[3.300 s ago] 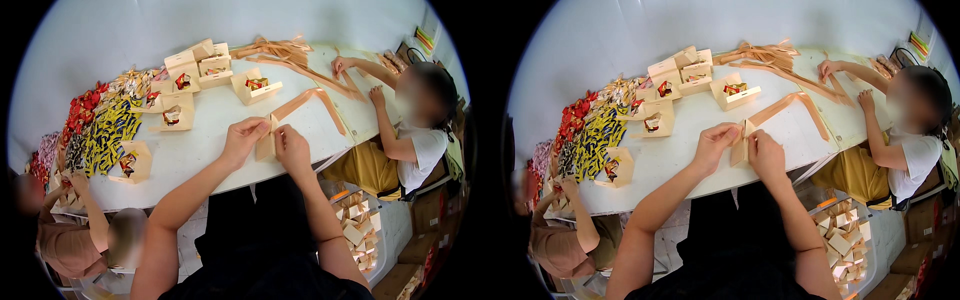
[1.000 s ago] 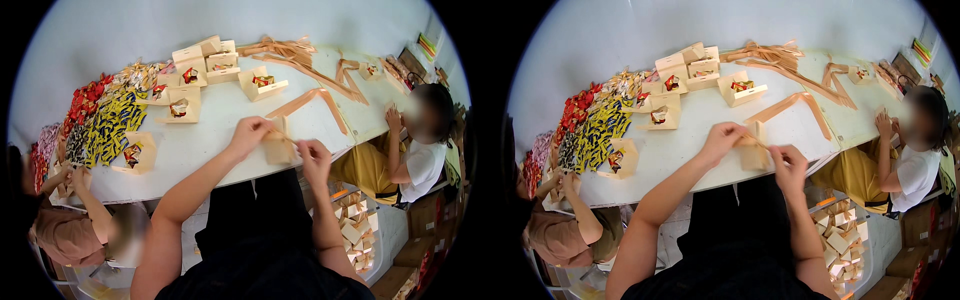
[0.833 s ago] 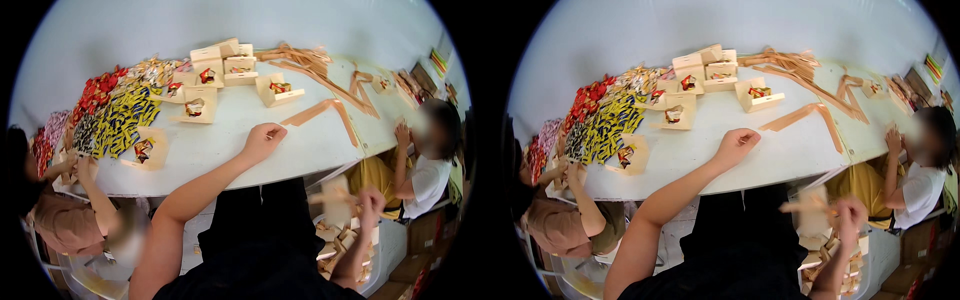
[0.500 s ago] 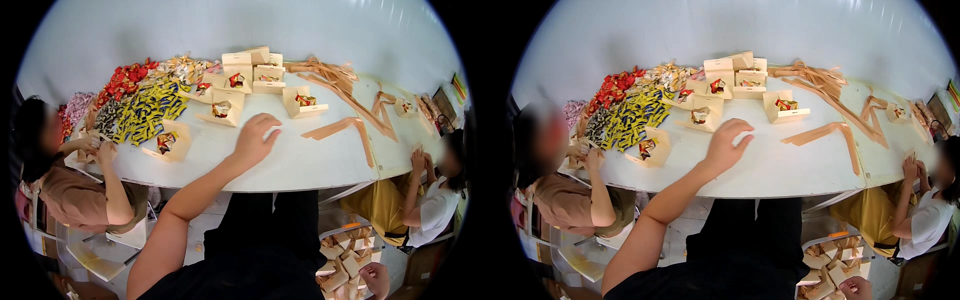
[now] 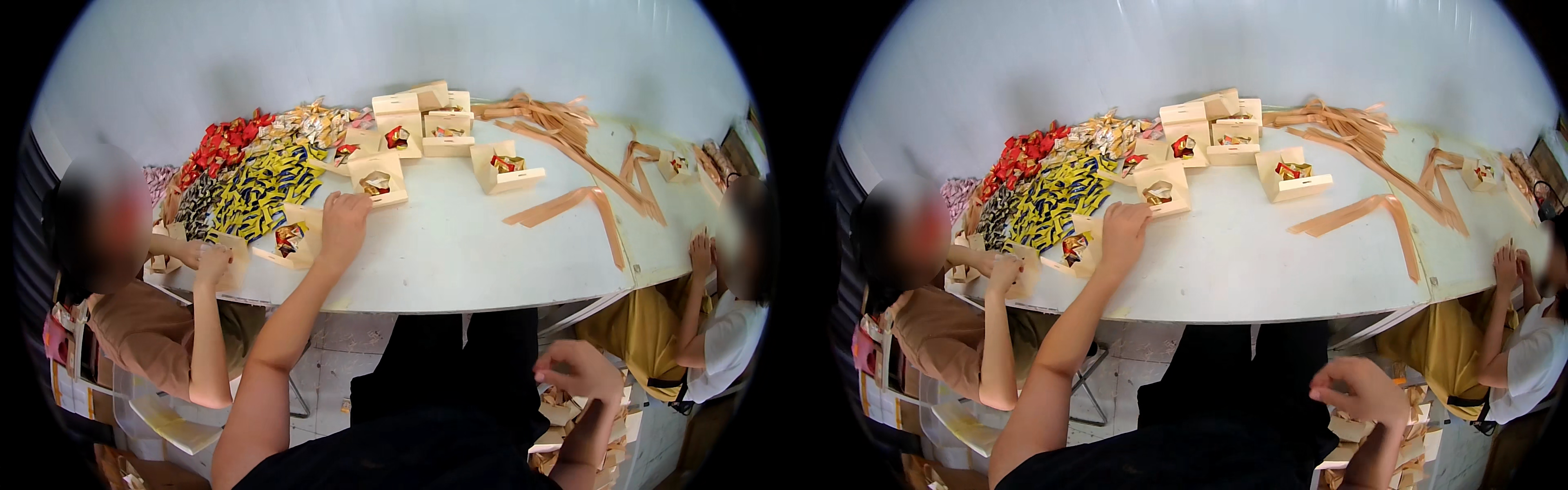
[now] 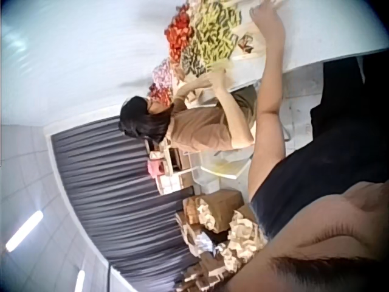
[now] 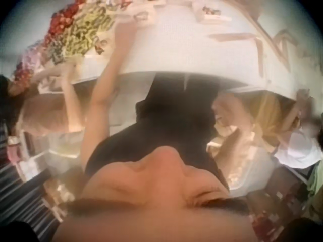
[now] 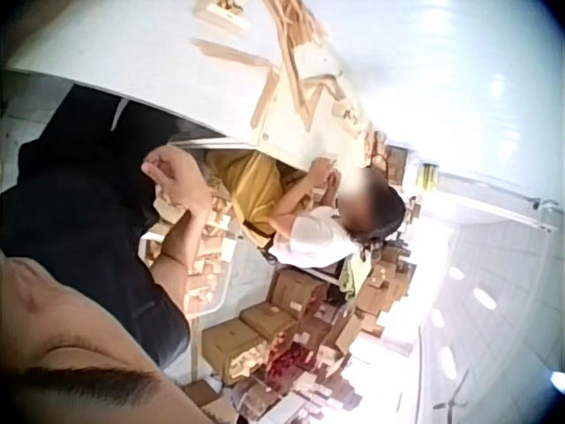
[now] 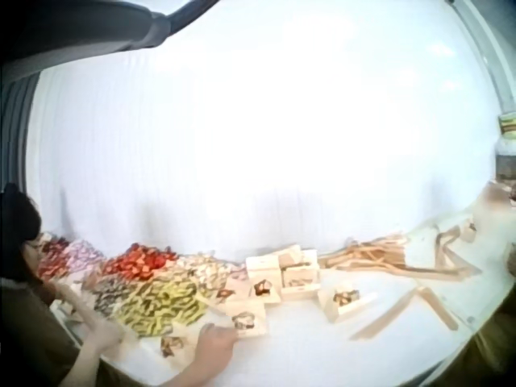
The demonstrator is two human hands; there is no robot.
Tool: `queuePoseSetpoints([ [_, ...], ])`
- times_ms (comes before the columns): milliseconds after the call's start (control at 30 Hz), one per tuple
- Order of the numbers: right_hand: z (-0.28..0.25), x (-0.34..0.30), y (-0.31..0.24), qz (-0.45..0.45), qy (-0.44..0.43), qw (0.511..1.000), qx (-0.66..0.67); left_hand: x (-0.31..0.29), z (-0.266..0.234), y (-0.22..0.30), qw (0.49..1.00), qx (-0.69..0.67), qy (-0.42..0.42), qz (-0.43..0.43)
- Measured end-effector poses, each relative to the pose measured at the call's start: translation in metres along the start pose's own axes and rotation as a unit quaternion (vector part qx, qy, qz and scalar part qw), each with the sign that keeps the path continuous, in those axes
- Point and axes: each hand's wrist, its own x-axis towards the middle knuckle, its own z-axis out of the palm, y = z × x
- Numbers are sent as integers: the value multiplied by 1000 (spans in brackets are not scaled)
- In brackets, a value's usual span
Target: The person assembles small cardboard gift boxes by folding the flaps, inserting wrapped candies, and tying a ribbon around each box. Completed boxes are placed on the table while the person continues the process with new boxes and ribbons.
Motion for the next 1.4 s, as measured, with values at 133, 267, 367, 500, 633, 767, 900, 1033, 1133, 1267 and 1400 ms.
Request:
queuePoseSetpoints([
  [133,-2,40,-17,-65,40,997,32,-5,-1,23,999,-14,-21,25],
  [267,-2,59,-21,-110,74,991,9,-14,-7,50,992,-87,-20,94],
  [367,-6,72,-21,-121,149,980,58,-25,-17,93,977,-147,-20,152],
  [500,-11,111,-1,-127,279,943,128,-38,-24,153,945,-231,-47,226],
  [633,-18,168,40,-67,391,918,12,-40,-31,200,915,-286,-43,281],
  [767,-24,174,72,31,244,961,125,-36,-26,214,908,-306,-34,284],
  [900,-29,153,46,29,205,977,47,-30,-23,210,921,-286,-18,264],
  [1033,-25,147,33,-62,203,977,5,-27,-21,214,936,-228,-5,269],
  [1133,-25,145,35,-90,182,979,33,-26,-18,217,941,-228,-10,251],
  [1267,-33,147,18,-38,121,992,4,-24,-11,214,942,-233,-12,241],
  [1400,-31,160,19,-25,131,988,-77,-23,-13,212,938,-247,-22,244],
])
